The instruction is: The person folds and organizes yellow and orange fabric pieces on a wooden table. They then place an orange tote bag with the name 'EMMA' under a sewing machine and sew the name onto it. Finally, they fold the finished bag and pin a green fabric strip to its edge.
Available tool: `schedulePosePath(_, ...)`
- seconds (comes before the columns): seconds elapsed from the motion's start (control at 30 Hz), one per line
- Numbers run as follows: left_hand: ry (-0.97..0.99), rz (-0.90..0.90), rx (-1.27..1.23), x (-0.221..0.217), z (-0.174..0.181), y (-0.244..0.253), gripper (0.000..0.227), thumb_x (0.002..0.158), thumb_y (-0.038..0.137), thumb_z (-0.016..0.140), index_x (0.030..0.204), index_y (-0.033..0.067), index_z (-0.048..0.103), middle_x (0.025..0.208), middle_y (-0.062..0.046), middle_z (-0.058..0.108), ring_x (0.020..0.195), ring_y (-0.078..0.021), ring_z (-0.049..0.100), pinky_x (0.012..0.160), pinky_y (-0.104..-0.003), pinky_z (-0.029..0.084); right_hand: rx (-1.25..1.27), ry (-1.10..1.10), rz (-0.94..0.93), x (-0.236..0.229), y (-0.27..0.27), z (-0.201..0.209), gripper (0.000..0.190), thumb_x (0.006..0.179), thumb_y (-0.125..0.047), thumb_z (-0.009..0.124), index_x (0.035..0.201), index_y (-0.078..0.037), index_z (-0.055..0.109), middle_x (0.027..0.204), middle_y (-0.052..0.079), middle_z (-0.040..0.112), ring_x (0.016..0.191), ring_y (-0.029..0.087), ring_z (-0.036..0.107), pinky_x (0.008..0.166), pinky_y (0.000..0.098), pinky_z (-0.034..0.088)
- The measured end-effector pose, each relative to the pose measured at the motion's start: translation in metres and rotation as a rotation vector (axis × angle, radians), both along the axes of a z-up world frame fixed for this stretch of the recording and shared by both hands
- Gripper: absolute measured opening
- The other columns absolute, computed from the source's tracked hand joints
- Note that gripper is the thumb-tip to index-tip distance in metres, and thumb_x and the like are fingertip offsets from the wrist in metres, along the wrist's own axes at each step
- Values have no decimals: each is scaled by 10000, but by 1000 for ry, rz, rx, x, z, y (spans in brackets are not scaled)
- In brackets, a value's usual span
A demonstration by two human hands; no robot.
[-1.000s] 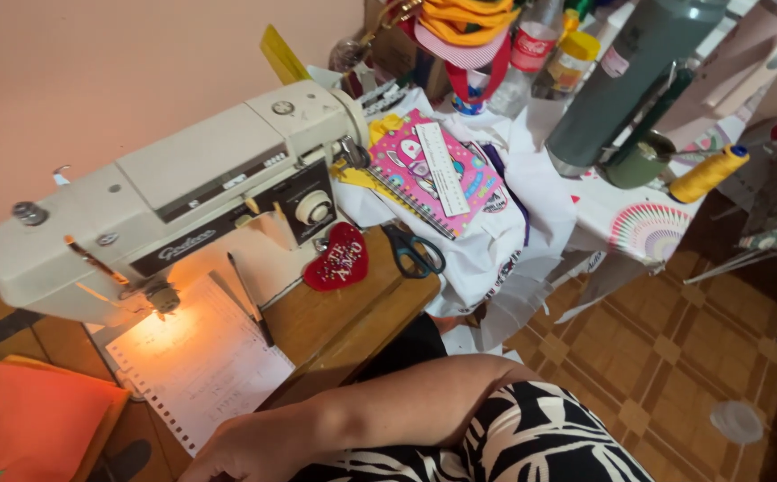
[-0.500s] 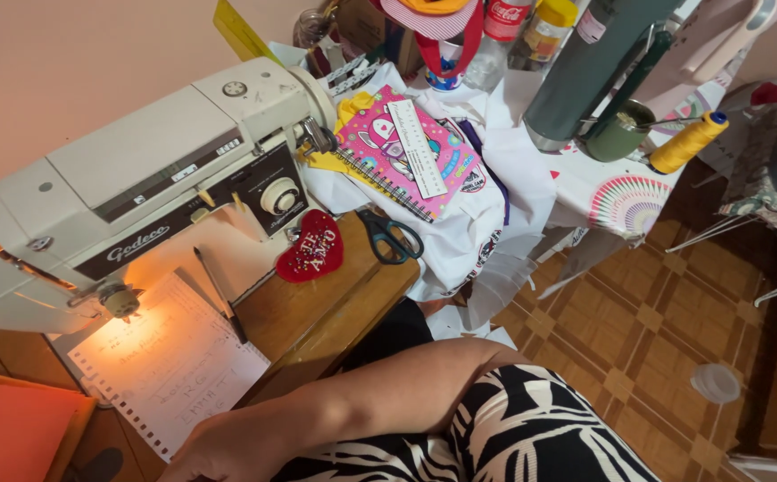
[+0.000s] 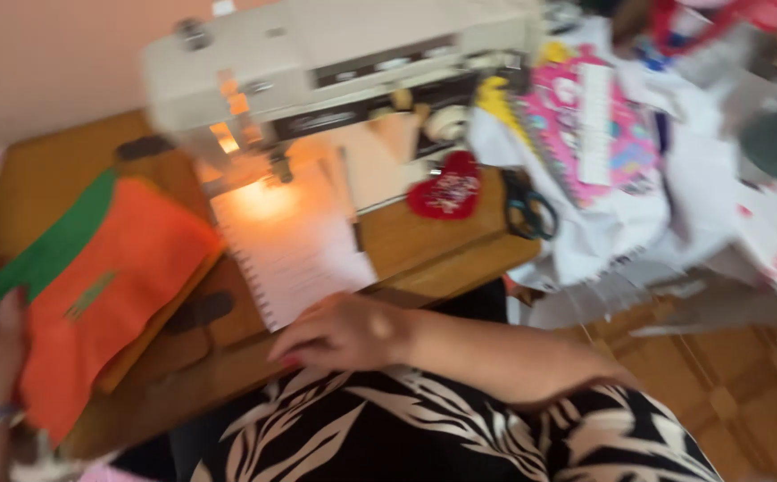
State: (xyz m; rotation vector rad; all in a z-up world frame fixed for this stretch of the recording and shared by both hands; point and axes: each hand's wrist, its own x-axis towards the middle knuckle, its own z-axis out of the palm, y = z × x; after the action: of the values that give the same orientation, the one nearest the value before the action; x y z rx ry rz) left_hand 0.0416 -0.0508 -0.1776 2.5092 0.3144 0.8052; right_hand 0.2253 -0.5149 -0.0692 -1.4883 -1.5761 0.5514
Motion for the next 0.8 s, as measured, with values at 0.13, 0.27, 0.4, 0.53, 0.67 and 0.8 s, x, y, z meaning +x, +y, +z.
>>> schedulePosePath(0.13, 13, 165, 334, -13, 91, -74, 472, 952, -99, 750, 1417, -169, 706, 1307, -337, 697, 1185, -497, 632, 1105, -515, 489, 190, 96, -162, 9, -9, -9, 116, 963, -136, 747, 1077, -113, 737, 966, 42, 794, 843, 140, 774, 809, 259, 631)
schedulePosePath(0.27, -86, 223, 452, -22, 112, -132, 373, 1016, 28, 769, 1348, -128, 701, 1337, -298, 714, 1176, -480, 650, 1064, -536, 457, 207, -245, -388, 25, -17, -7, 130, 947, -78, 698, 1070, -97, 736, 974, 26, 775, 890, 216, 734, 902, 392, 571)
schedulePosePath(0.4, -77, 62, 299, -9, 101, -198, 320, 847, -14, 764, 1163, 21, 723, 1253, -220, 660, 1175, -412, 599, 1111, -544, 473, 266, -454, -483, 42, -15, -19, 183, 883, -85, 776, 1063, -85, 741, 1111, 94, 752, 1101, 272, 695, 1121, 461, 512)
schedulePosePath(0.53, -171, 14, 329, 14, 94, -239, 207, 873, 191, 770, 1077, 164, 783, 1262, -85, 726, 1182, -325, 685, 1092, -497, 464, 309, -422, -540, 62, -14, -29, 123, 914, -106, 720, 1022, -100, 779, 1106, 93, 761, 1108, 392, 694, 966, 499, 540)
schedulePosePath(0.67, -203, -58, 324, 28, 82, -243, 211, 897, 164, 737, 1102, 129, 772, 1311, -92, 709, 1213, -315, 674, 1125, -488, 450, 281, -432, -609, 69, -16, -26, 133, 922, -99, 736, 1047, -82, 776, 1134, 108, 754, 1140, 408, 679, 1001, 509, 524)
schedulePosePath(0.8, -254, -138, 335, 36, 67, -243, 197, 912, 116, 678, 1088, 110, 765, 1273, -96, 722, 1192, -313, 687, 1105, -462, 470, 239, -387, -668, 69, -16, -31, 207, 929, -121, 746, 1129, -67, 760, 1179, 122, 743, 1176, 406, 663, 1028, 516, 504)
